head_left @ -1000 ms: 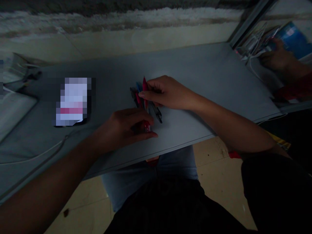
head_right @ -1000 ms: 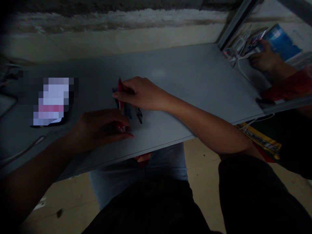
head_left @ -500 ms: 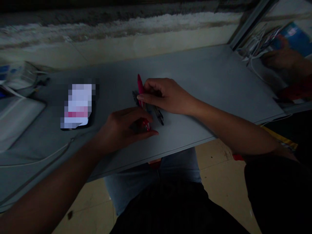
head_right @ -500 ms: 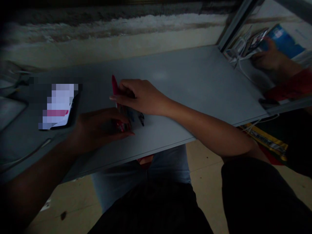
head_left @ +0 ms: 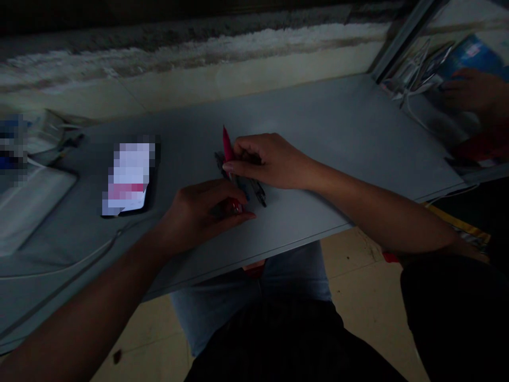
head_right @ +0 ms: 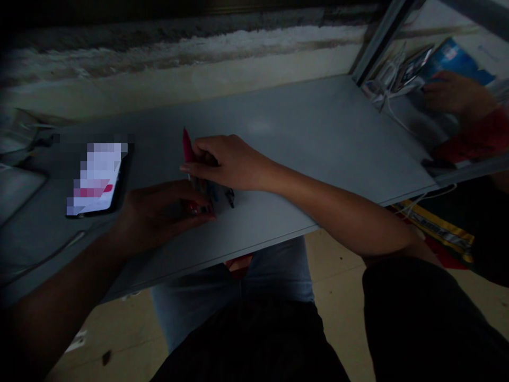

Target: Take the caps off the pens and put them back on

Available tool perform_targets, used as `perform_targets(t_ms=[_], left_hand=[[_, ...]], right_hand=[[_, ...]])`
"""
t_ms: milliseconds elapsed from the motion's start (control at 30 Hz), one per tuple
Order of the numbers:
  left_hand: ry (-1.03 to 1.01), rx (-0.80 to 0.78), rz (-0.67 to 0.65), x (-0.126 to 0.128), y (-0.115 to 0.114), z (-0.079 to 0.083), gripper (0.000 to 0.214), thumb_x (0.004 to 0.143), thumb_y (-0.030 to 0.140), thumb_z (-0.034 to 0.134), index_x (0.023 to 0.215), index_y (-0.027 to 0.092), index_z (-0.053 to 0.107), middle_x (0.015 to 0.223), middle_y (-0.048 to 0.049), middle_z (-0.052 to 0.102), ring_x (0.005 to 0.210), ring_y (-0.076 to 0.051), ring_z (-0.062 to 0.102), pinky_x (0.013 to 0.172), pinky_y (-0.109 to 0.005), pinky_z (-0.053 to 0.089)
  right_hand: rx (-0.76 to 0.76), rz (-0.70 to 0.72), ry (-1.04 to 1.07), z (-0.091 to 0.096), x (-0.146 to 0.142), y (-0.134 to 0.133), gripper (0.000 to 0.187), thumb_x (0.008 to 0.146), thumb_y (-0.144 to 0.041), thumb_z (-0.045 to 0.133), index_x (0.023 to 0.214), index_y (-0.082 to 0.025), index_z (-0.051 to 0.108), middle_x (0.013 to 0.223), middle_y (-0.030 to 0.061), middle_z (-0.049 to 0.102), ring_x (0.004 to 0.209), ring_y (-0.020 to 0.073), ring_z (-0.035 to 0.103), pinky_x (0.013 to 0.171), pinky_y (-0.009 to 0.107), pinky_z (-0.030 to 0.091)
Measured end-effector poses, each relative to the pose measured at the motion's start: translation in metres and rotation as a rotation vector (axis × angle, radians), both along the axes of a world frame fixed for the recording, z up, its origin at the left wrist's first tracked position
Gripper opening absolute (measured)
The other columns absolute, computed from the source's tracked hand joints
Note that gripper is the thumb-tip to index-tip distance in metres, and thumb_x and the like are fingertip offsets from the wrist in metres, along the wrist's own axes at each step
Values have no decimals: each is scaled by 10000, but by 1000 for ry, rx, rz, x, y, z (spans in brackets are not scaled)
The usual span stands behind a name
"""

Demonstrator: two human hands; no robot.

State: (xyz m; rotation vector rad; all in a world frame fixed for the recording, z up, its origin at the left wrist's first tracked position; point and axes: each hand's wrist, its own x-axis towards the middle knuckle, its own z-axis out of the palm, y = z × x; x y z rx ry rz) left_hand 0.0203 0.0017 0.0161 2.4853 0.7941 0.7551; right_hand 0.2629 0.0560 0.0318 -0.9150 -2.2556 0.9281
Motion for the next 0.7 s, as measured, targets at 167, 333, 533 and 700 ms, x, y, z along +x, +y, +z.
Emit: perform_targets(t_ms=[167, 333, 533, 700], left_hand=[[-45, 37, 21, -3, 2, 1, 427, 1090, 688, 775, 1186, 272, 762, 985, -21, 846, 762, -174, 802, 703, -288, 668], [-39, 89, 47, -6, 1, 3, 383, 1102, 693, 747, 1172, 317, 741, 926, 6, 828, 764, -191, 812, 680, -304, 674], [-23, 173, -25, -5, -5, 6, 299, 1143, 605, 723, 1168, 307, 737, 947, 13, 859, 746, -171, 820, 690, -284, 668], [-35, 140, -79, -3, -3, 4, 264, 1152, 553, 739, 1184, 292, 755, 992, -12, 862, 762, -177, 821, 685, -292, 661]], right_hand=[[1, -36, 54, 7, -2, -8, 222, 1151, -340, 681, 1012, -203, 576, 861, -39, 673, 782, 108, 585, 737, 244, 411], [-18, -11, 101, 12, -2, -13, 178, 1136, -343, 707, 1098, -201, 605, 887, -34, 712, 782, 108, 601, 733, 238, 432], [-20, 26, 111, 4, -4, -9, 297, 1145, -332, 716, 921, -189, 583, 783, -62, 621, 715, 85, 496, 711, 241, 376], [-21, -36, 89, 5, -4, -7, 437, 1147, -419, 730, 814, -191, 560, 703, -72, 516, 697, 91, 453, 709, 277, 326]])
